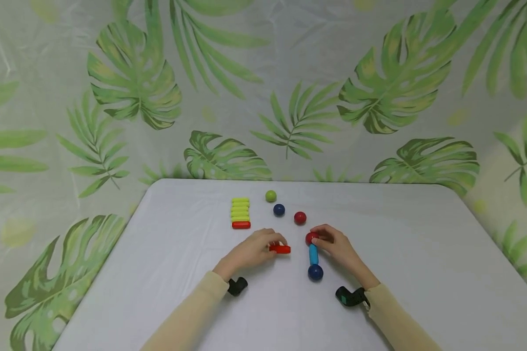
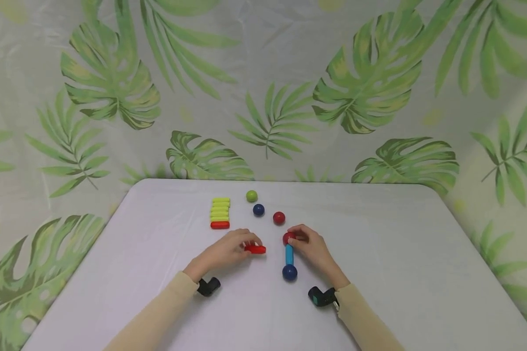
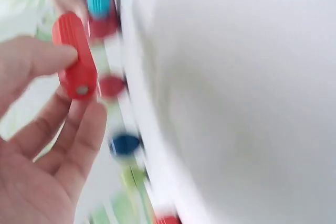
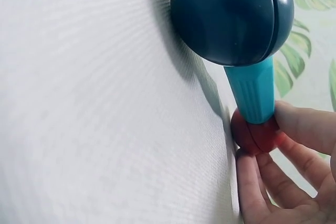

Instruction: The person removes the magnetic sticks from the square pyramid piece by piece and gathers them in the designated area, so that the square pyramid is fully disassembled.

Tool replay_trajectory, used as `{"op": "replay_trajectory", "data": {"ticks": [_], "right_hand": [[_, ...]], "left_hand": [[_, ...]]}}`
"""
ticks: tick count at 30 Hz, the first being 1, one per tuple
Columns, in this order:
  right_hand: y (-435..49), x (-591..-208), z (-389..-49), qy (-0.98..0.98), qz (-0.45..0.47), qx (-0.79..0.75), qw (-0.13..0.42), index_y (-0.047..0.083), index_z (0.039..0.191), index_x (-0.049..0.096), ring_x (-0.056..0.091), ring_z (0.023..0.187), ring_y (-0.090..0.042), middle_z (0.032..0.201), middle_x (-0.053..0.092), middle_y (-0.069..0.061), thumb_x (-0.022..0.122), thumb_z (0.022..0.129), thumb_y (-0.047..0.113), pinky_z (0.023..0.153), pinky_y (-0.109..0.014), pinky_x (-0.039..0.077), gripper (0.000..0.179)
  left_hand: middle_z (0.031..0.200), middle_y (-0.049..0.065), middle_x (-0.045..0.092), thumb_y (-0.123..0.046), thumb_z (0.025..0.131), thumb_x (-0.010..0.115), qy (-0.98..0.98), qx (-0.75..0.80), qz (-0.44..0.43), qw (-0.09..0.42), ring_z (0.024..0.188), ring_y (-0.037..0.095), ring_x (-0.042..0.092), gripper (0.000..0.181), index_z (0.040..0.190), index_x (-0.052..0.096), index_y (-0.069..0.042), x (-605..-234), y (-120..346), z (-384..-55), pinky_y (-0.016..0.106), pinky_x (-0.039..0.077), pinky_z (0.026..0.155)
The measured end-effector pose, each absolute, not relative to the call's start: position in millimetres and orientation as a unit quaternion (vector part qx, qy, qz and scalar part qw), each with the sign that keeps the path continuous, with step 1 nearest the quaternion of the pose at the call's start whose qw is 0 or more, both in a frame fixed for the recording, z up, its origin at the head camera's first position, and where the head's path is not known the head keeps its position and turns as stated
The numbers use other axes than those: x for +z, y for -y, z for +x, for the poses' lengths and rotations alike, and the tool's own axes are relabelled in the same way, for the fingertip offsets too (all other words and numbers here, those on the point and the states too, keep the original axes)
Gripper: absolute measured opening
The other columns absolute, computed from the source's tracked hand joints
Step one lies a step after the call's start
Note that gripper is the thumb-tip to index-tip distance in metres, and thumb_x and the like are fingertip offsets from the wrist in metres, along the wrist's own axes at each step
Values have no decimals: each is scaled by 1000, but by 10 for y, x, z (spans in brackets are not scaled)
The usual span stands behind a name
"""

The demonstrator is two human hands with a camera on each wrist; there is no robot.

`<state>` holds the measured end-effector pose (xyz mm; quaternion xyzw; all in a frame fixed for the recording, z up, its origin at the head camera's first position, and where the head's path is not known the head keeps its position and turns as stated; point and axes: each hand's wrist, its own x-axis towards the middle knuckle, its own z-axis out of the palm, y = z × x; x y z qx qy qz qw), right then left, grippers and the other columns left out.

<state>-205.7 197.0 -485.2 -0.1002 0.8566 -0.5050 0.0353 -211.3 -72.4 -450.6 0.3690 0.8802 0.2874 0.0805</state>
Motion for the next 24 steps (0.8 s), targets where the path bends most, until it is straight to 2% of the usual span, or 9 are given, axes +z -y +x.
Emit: {"op": "replay_trajectory", "data": {"ticks": [4,9,15,18,20,24], "right_hand": [[-1980,-4840,-2051,-853,-102,-511,32,4,120,59,55,108,-31,117,60,-13,63,94,17,92,-46,47,29],[-1985,-4825,-2042,-850,-104,-516,29,2,121,59,55,108,-33,118,60,-15,63,94,18,92,-48,46,31],[-1982,-4836,-2043,-854,-104,-509,33,5,123,59,54,109,-31,120,60,-13,62,94,17,93,-47,45,31],[-1977,-4845,-2051,-858,-105,-501,33,6,123,60,55,107,-30,118,61,-12,62,94,16,92,-47,46,30],[-1977,-4850,-2057,-865,-97,-491,22,5,120,61,56,103,-30,114,62,-13,64,93,16,90,-45,47,29],[-1967,-4838,-2059,-883,-59,-467,-2,3,111,60,58,91,-25,104,62,-12,68,90,22,79,-36,48,30]], "left_hand": [[95,0,62,4,83,67,-913,293,281,30,89,16,55,22,100,66,-10,-4545,1052,-2331,32,47,82],[91,3,59,9,80,67,-940,274,205,14,87,21,55,21,93,67,-6,-4592,1289,-2486,35,48,81],[90,4,53,10,78,67,-949,252,189,-7,88,23,51,23,93,66,-7,-4618,1328,-2507,35,47,82],[93,3,51,5,80,68,-943,261,205,-18,90,22,49,21,96,65,-8,-4607,1277,-2455,35,46,82],[95,5,51,0,83,69,-929,285,238,-7,90,21,49,20,100,63,-8,-4583,1192,-2394,35,46,80],[104,6,54,-19,91,67,-892,324,305,76,95,18,51,27,114,57,-9,-4549,912,-2236,33,47,82]]}}
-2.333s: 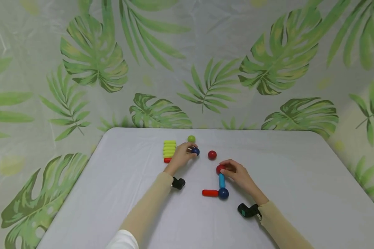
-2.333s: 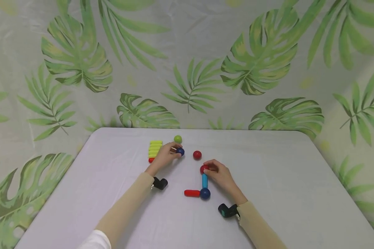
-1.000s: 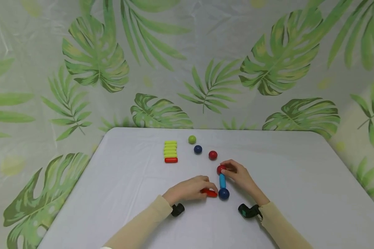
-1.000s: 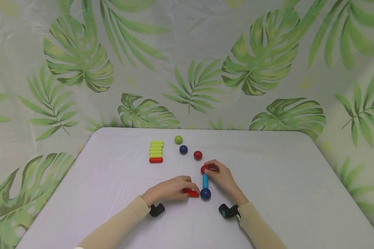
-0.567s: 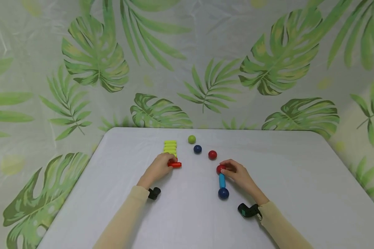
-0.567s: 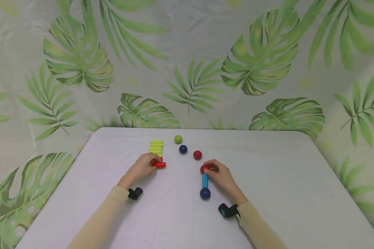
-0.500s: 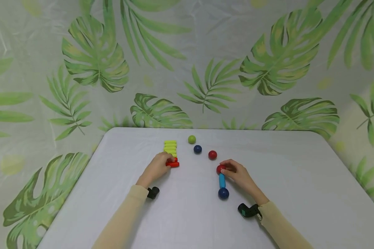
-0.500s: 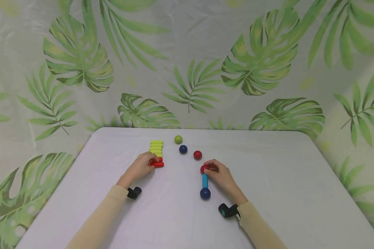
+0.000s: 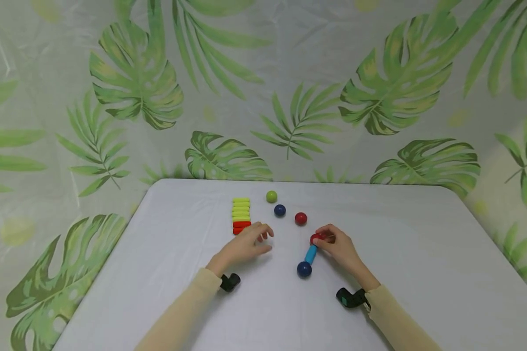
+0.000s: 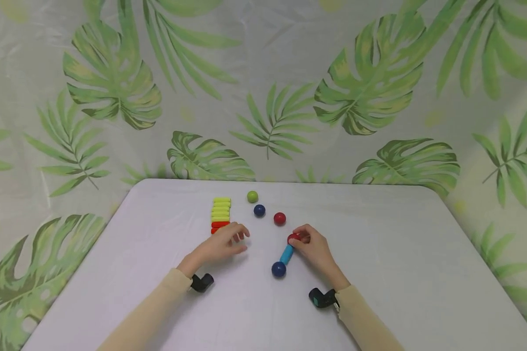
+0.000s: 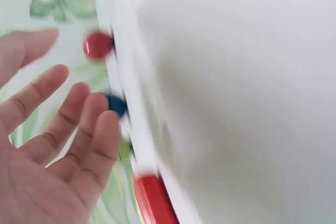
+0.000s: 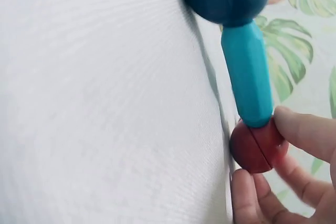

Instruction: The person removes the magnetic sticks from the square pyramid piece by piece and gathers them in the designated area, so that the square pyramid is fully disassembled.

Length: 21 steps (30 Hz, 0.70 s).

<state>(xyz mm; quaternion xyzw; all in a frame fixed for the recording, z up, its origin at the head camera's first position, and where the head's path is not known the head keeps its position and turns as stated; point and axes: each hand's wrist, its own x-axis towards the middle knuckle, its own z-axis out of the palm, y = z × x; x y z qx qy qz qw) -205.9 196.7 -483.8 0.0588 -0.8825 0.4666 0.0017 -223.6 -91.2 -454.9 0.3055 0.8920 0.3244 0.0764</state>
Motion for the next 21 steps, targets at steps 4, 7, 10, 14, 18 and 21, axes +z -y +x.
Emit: {"op": "replay_trajectory", "data": {"ticks": [4,7,10,14,18,21], "right_hand": [[-1983,-4812,-2044,888,41,458,-5,3,105,56,56,80,-21,98,60,-11,70,89,29,65,-28,47,34],[-2019,-4797,-2033,880,71,469,-26,3,110,55,57,76,-19,101,59,-13,67,91,29,61,-27,49,34],[-2081,-4787,-2022,866,113,483,-54,4,118,55,57,78,-20,108,58,-15,64,93,20,63,-29,50,31],[-2162,-4802,-2017,856,143,490,-81,4,120,57,56,83,-23,110,57,-14,64,92,12,68,-33,48,30],[-2185,-4817,-2018,853,150,490,-93,5,117,58,55,86,-24,106,59,-11,67,90,15,74,-36,45,29],[-2179,-4820,-2023,853,150,490,-96,7,114,59,54,86,-23,102,59,-9,68,90,16,75,-37,45,28]], "left_hand": [[110,0,52,-38,87,71,-886,285,343,126,99,14,49,45,120,52,-14,-4585,589,-2099,26,45,85],[105,-4,53,-38,84,73,-892,239,366,115,94,11,47,44,116,52,-16,-4631,431,-2054,21,44,81],[100,-7,54,-26,85,73,-891,229,376,109,91,10,48,33,111,55,-16,-4658,389,-2068,20,44,81],[102,-7,55,-11,85,69,-884,243,382,121,94,10,49,27,110,59,-17,-4648,452,-2132,22,44,87],[102,-6,55,-9,86,66,-876,255,389,128,94,11,49,26,110,60,-18,-4640,535,-2199,22,44,86],[104,-2,55,-6,86,65,-875,309,354,115,92,15,51,26,111,60,-14,-4634,584,-2271,24,46,82]]}}
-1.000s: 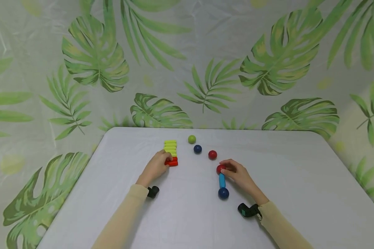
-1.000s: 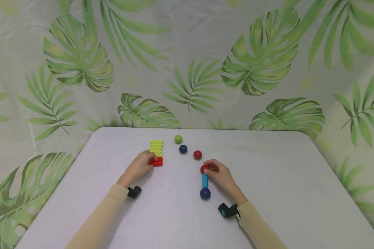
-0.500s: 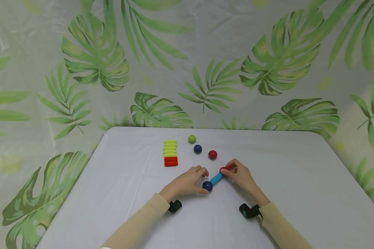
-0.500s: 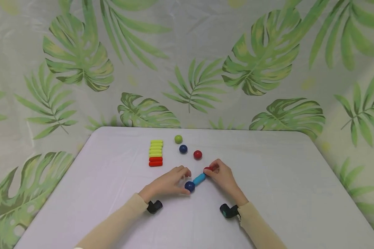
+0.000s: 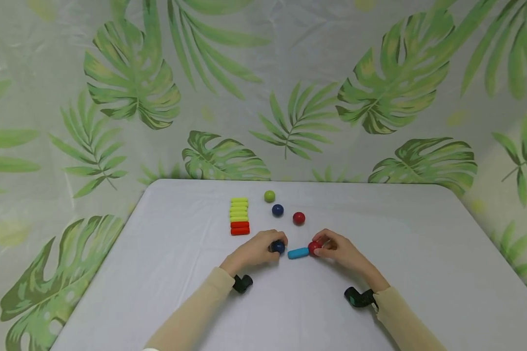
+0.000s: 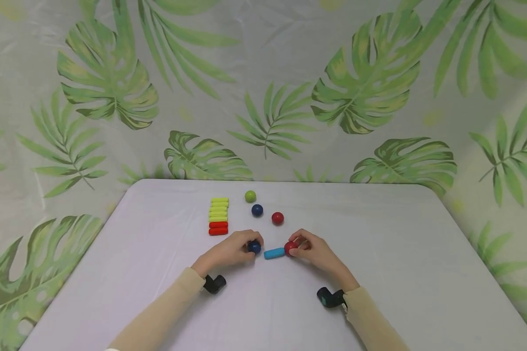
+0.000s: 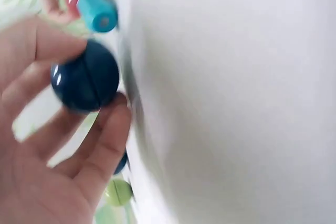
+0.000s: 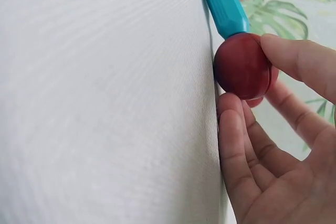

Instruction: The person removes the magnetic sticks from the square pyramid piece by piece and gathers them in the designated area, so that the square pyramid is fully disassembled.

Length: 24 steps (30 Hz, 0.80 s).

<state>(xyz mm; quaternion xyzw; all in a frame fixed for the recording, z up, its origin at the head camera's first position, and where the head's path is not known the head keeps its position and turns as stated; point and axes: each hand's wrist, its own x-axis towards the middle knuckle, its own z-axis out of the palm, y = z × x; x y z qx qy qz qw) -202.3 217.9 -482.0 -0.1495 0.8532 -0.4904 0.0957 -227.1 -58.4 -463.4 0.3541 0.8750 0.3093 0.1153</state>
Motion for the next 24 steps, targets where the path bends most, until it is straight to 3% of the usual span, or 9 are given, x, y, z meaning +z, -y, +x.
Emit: {"op": "replay_trajectory", "data": {"ticks": [7,10,17,24], "right_hand": [[-2157,-4790,-2004,-851,-149,-494,98,4,113,58,52,85,-24,98,58,-9,66,90,13,73,-34,44,26],[-2118,-4685,-1959,-847,-150,-499,103,0,112,58,51,85,-26,97,58,-11,64,91,10,73,-33,44,24],[-2037,-4475,-1857,-847,-145,-500,108,-3,111,57,51,85,-26,97,58,-13,63,91,8,74,-34,44,24],[-2166,-4833,-2035,-850,-134,-499,102,5,112,59,51,84,-24,96,58,-9,68,90,21,73,-34,43,28]], "left_hand": [[109,11,55,-1,86,67,-891,416,181,12,93,23,54,28,112,59,-5,-4633,590,-2571,33,49,83],[109,13,58,-1,87,67,-901,411,136,-10,95,24,54,28,113,57,-2,-4656,551,-2692,35,47,86],[110,15,58,1,87,66,-915,391,97,-14,103,27,54,30,115,57,0,-4699,474,-2836,37,45,93],[120,17,49,-3,87,67,-913,386,120,-47,111,32,47,33,118,56,-5,-4661,443,-2770,41,42,95]]}}
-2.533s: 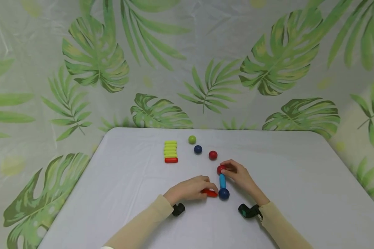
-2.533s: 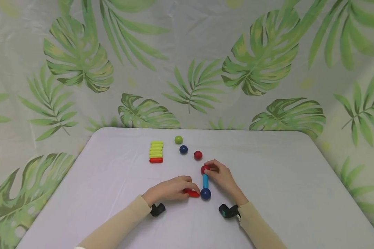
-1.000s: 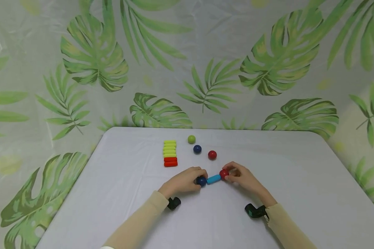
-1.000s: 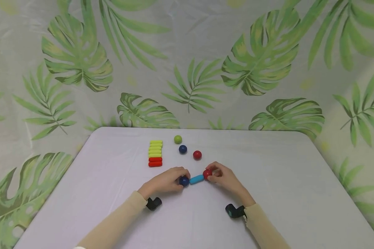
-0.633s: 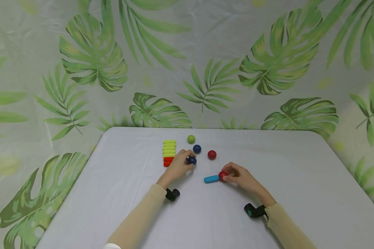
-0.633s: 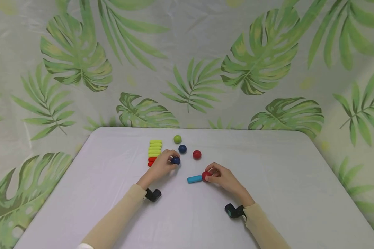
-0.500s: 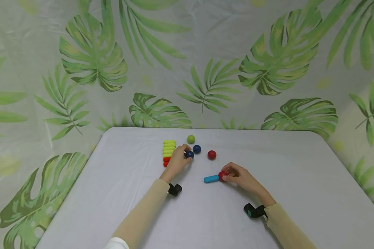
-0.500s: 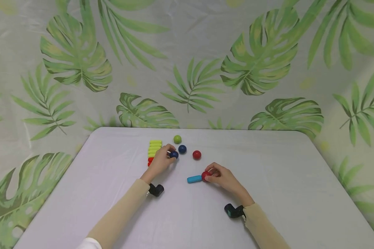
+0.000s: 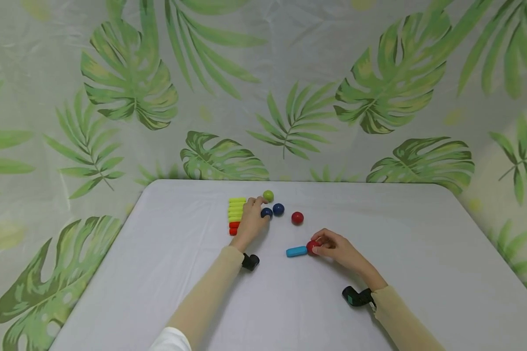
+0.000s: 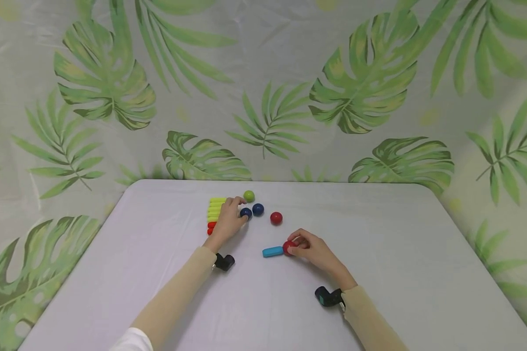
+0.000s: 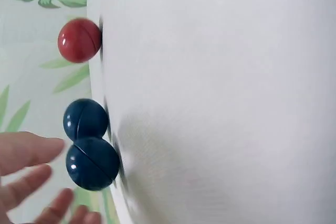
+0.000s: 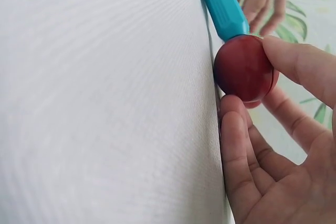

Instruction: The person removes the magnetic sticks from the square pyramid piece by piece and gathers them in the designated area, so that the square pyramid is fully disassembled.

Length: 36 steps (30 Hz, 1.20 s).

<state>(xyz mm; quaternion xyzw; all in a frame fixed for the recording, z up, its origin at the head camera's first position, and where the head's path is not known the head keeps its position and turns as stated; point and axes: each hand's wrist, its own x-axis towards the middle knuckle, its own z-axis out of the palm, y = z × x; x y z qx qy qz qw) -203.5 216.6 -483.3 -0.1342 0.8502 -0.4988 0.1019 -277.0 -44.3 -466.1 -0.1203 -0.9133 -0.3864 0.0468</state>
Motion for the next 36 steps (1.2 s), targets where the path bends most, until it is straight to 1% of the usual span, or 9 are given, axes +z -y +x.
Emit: {"op": "replay_trajectory", "data": {"ticks": [3,7,8,10,15,19,24,30,36], "right_hand": [[-2170,-4840,-2044,-850,-134,-500,102,5,112,59,52,84,-24,96,58,-9,67,90,21,73,-34,43,29],[-2175,-4843,-2046,-849,-138,-500,100,4,111,59,53,82,-23,95,58,-9,67,90,20,72,-33,44,27],[-2178,-4843,-2044,-849,-139,-501,99,4,111,59,53,82,-23,95,58,-9,67,90,20,72,-32,44,27],[-2183,-4842,-2041,-848,-143,-501,96,4,110,59,54,82,-23,95,59,-9,67,90,19,72,-31,45,26],[-2178,-4829,-2039,-843,-154,-507,97,2,110,58,55,82,-21,93,59,-8,66,91,15,72,-28,45,24],[-2164,-4822,-2033,-843,-150,-508,96,-1,109,58,54,81,-24,92,58,-9,65,91,9,70,-28,45,22],[-2145,-4814,-2025,-853,-135,-496,87,3,111,59,54,83,-22,94,59,-8,67,90,14,70,-30,45,25],[-2032,-4792,-2069,-853,-124,-501,73,9,114,59,58,91,-24,105,61,-10,68,90,24,76,-35,49,29],[-1740,-4784,-2200,-862,-107,-494,38,8,112,59,61,92,-27,107,63,-13,69,89,19,77,-37,52,27]], "left_hand": [[117,12,50,-5,89,66,898,-394,-197,17,108,28,48,30,117,57,-6,-4628,408,-2614,38,44,92],[112,4,57,-11,90,66,870,-355,-328,-95,101,18,53,29,117,57,-9,-4637,290,-2372,29,46,88],[110,3,58,-12,90,66,866,-336,-353,-110,100,16,54,29,117,57,-10,-4642,251,-2324,27,45,88],[105,1,59,-13,90,67,870,-296,-380,-108,95,12,54,28,116,57,-13,-4679,171,-2259,23,45,85],[92,-1,57,-9,88,68,894,-231,-379,-61,81,10,53,24,109,60,-16,-4695,63,-2192,21,46,74],[92,-4,59,-9,88,68,900,-242,-356,-69,82,9,53,22,107,62,-18,-4652,144,-2193,21,46,75],[92,-5,61,-6,88,68,891,-313,-320,-69,86,11,55,16,102,63,-14,-4590,497,-2214,24,47,80],[91,-1,58,0,85,69,917,-316,-243,-9,87,17,53,15,95,64,-9,-4545,1017,-2224,33,48,80],[91,2,56,2,82,71,940,-273,-205,21,90,22,51,16,93,65,-7,-4574,1257,-2289,35,47,82]]}}
